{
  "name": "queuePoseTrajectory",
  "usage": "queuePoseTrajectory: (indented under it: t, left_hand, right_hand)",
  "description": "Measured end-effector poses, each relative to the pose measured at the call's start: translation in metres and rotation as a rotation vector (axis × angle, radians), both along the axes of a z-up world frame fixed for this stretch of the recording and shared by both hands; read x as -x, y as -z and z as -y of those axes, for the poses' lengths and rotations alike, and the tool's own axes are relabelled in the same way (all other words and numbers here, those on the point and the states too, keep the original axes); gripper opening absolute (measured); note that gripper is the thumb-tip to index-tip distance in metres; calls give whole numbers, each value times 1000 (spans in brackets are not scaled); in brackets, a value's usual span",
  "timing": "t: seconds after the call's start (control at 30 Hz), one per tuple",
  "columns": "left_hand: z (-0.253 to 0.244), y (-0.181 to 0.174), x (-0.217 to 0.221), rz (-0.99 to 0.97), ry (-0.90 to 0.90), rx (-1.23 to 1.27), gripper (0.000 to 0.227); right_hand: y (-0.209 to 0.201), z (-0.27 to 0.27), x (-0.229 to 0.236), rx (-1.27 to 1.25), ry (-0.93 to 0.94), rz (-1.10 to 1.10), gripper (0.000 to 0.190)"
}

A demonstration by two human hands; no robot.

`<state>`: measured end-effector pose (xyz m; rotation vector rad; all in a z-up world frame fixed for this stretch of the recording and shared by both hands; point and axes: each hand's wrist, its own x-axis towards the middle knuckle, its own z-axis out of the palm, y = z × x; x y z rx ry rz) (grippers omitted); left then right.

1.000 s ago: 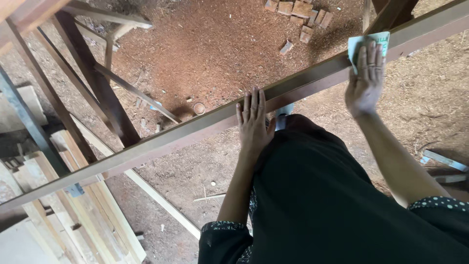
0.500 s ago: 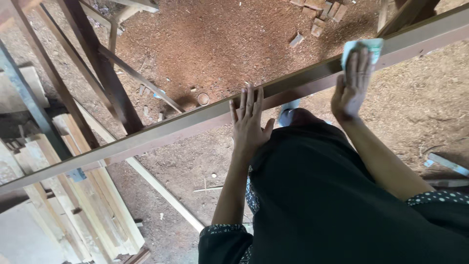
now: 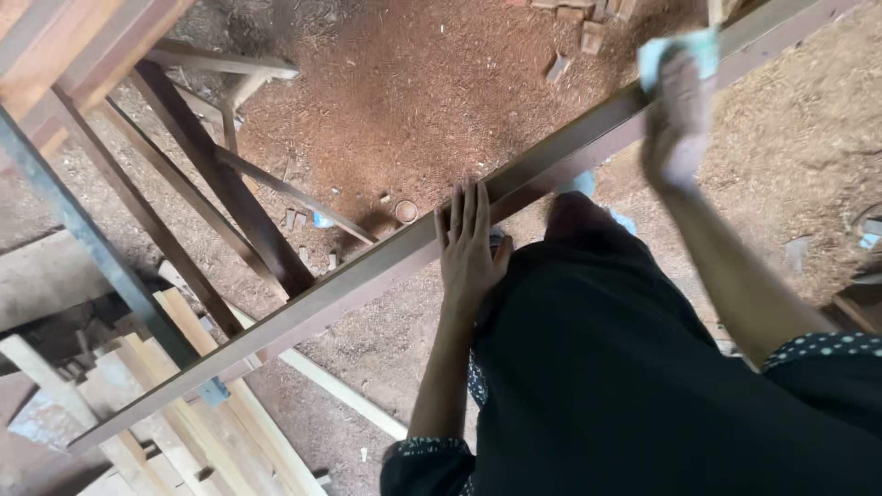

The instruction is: The person sands the surface of a wooden frame by hand using a piece of sandpaper.

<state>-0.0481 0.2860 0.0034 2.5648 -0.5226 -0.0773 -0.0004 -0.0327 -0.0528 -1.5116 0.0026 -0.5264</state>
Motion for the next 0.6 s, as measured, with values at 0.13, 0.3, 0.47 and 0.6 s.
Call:
queuePoseTrajectory:
  t: [0.13,0.3,0.47,0.6]
  left_hand:
    - [-2,-2,3,-29,-2,-15,93]
    - [26,-3,9,-44,-6,9,90]
    - [52,4,-5,9,3,-51,91]
    - [57,7,-4,5,-42,-98,93]
  right_hand:
    - [7,-33,34,1231,82,-127,46]
    - [-2,6,20,1108,199,-100,46]
    - [-2,-46,29,970,-30,78,34]
    - [0,-19,20,1024,-37,-10,32]
